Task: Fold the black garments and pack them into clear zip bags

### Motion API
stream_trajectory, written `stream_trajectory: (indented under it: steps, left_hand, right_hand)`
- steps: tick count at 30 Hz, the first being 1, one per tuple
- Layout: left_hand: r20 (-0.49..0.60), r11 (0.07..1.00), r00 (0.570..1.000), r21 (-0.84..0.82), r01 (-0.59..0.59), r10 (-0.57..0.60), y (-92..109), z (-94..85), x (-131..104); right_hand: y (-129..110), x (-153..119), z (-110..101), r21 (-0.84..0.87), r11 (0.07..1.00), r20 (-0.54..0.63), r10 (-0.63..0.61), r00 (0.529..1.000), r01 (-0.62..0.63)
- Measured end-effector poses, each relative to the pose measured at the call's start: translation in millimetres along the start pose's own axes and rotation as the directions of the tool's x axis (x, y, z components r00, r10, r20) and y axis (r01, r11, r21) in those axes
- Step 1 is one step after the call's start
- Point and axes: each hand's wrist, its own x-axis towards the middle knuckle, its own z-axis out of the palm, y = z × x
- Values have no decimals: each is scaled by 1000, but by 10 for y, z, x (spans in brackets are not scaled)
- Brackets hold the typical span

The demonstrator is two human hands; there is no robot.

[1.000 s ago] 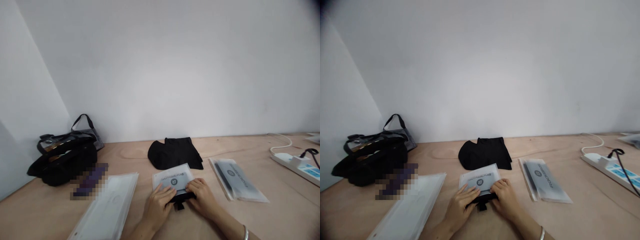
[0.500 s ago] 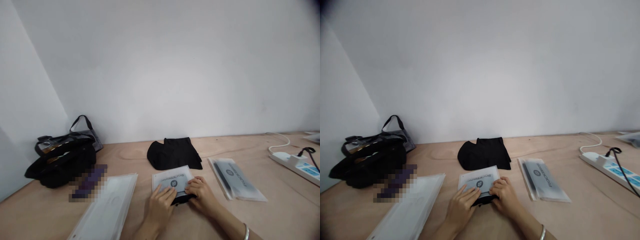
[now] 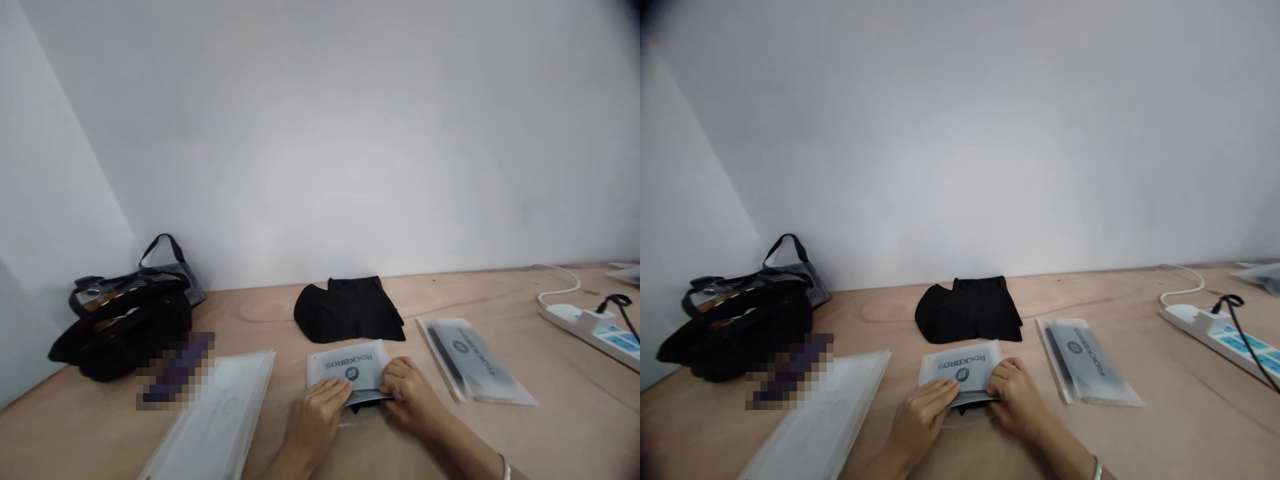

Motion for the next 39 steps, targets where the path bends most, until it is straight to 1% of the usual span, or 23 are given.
stream_trajectory:
  steps: [1, 3, 7, 10, 14, 16, 19, 21, 23, 26, 30, 33, 35, 37, 39]
  left_hand:
    - [-26, 1000, 1000, 3, -7, 7, 6, 18, 12]
    - [-35, 1000, 999, -14, -28, 28, 9, 30, 30]
    - [25, 994, 997, -71, -77, 79, -27, 9, 33]
    - [30, 993, 997, -101, -68, 71, -52, 22, 15]
    - [17, 986, 1000, -167, 0, 3, -51, 80, -16]
    - [36, 979, 999, -201, 44, -37, -40, 83, -30]
    - [86, 970, 994, -228, 86, -68, -22, -15, -62]
    - [125, 973, 990, -215, 86, -60, -26, -142, -109]
    - [159, 981, 987, -182, 65, -36, -56, -272, -184]
    - [136, 994, 991, -111, 19, -4, -151, -374, -327]
    - [39, 1000, 999, -28, 12, -11, -277, -326, -458]
    - [-25, 998, 999, -46, 39, -41, -295, -273, -466]
    - [-22, 993, 997, -100, 65, -68, -271, -261, -444]
    - [7, 983, 995, -153, 101, -101, -234, -262, -420]
    - [13, 976, 991, -174, 133, -133, -199, -267, -405]
  right_hand:
    - [-4, 1, 16, -9, 1000, -16, 29, 999, -29]
    - [-23, 1, 30, -21, 998, -14, 51, 999, -52]
    - [-71, 12, 43, -95, 993, -5, 75, 997, -75]
    - [-119, 37, 100, -157, 984, -42, 81, 996, -87]
    - [-219, 99, 258, -251, 968, -84, -14, 996, -7]
    - [-264, 135, 343, -331, 943, -90, -75, 993, 41]
    - [-310, 174, 410, -412, 908, -99, -133, 986, 81]
    - [-335, 184, 406, -396, 914, -105, -143, 984, 91]
    - [-363, 186, 387, -334, 936, -98, -153, 983, 113]
    - [-430, 196, 389, -243, 955, -72, -190, 979, 168]
    - [-584, 257, 501, -227, 954, -41, -212, 976, 198]
    - [-713, 336, 658, -255, 944, -34, -227, 973, 211]
    - [-776, 388, 780, -274, 933, -34, -251, 967, 233]
    - [-810, 426, 888, -299, 918, -49, -289, 956, 261]
    - [-814, 440, 953, -327, 899, -77, -331, 940, 290]
